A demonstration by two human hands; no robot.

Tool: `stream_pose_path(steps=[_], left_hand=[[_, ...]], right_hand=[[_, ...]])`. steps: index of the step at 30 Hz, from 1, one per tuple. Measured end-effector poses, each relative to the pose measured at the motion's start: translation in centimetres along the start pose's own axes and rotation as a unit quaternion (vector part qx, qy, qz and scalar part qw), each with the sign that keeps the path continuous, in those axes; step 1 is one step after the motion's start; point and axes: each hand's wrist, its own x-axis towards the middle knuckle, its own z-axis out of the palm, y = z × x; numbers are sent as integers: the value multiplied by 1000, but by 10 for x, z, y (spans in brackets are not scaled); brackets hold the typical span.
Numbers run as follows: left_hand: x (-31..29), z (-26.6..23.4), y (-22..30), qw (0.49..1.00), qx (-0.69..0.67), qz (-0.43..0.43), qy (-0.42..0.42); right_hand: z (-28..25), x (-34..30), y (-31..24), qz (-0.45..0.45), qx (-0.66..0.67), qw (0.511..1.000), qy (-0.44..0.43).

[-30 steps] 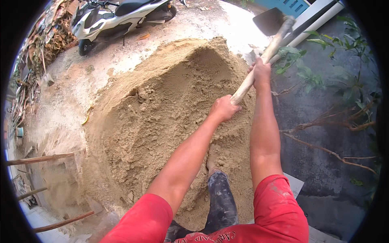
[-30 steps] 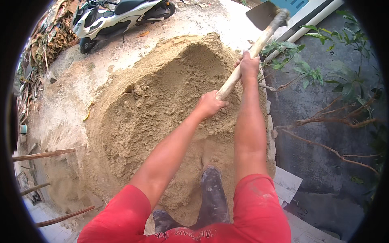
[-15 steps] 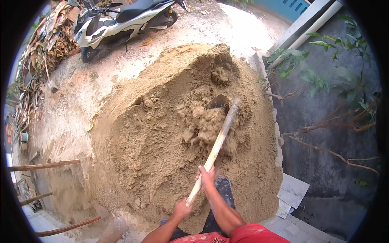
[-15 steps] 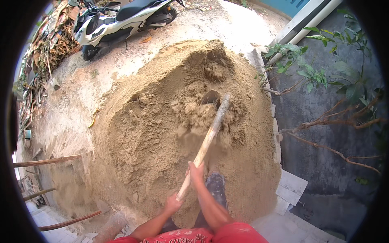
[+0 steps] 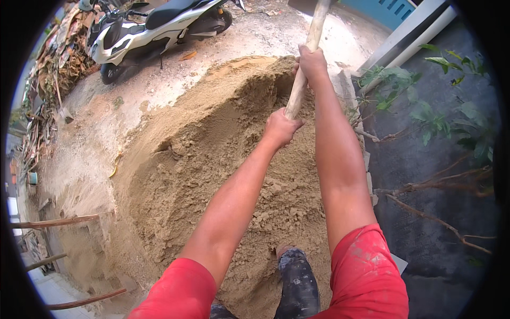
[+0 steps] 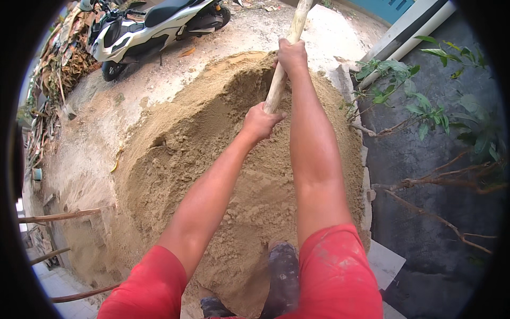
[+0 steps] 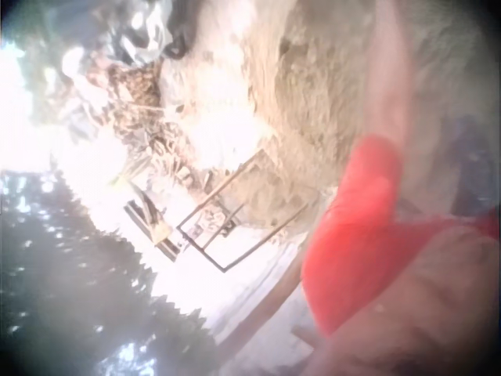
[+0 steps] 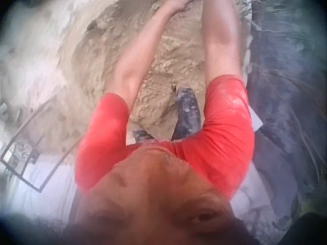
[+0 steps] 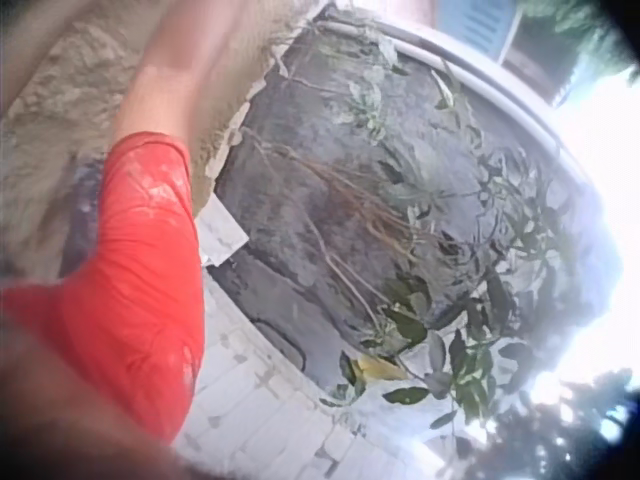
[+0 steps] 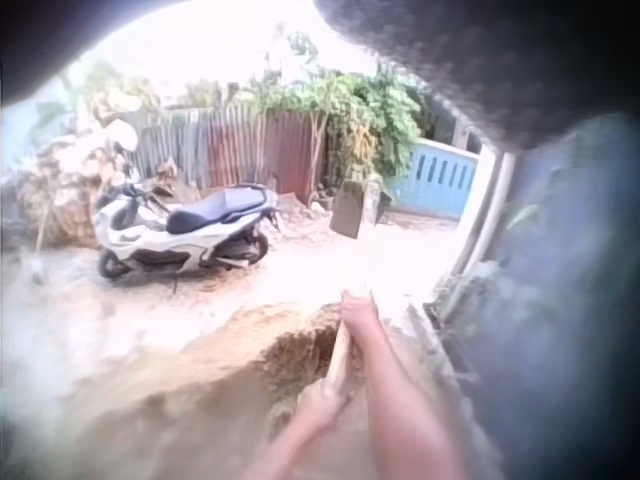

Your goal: The person uses a hoe to shovel and move sand from a pile through a wooden frame and into a pit.

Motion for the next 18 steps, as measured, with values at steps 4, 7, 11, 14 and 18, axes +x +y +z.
stream_pose_path(steps=[4,7,11,14,18], left_hand=[[-60,16,-58,950,-195,-238,-59],[-154,-12,-126,961,-138,-232,-55],[-331,-32,-196,972,20,-234,-20],[-480,-42,-257,955,148,-249,-59],[-562,-48,-256,937,183,-277,-109]], right_hand=[[34,-35,150,221,-62,965,-127],[68,-151,180,193,-144,970,-33],[67,-341,170,248,-66,966,-16],[57,-498,207,329,134,934,38],[45,-608,204,390,134,909,67]])
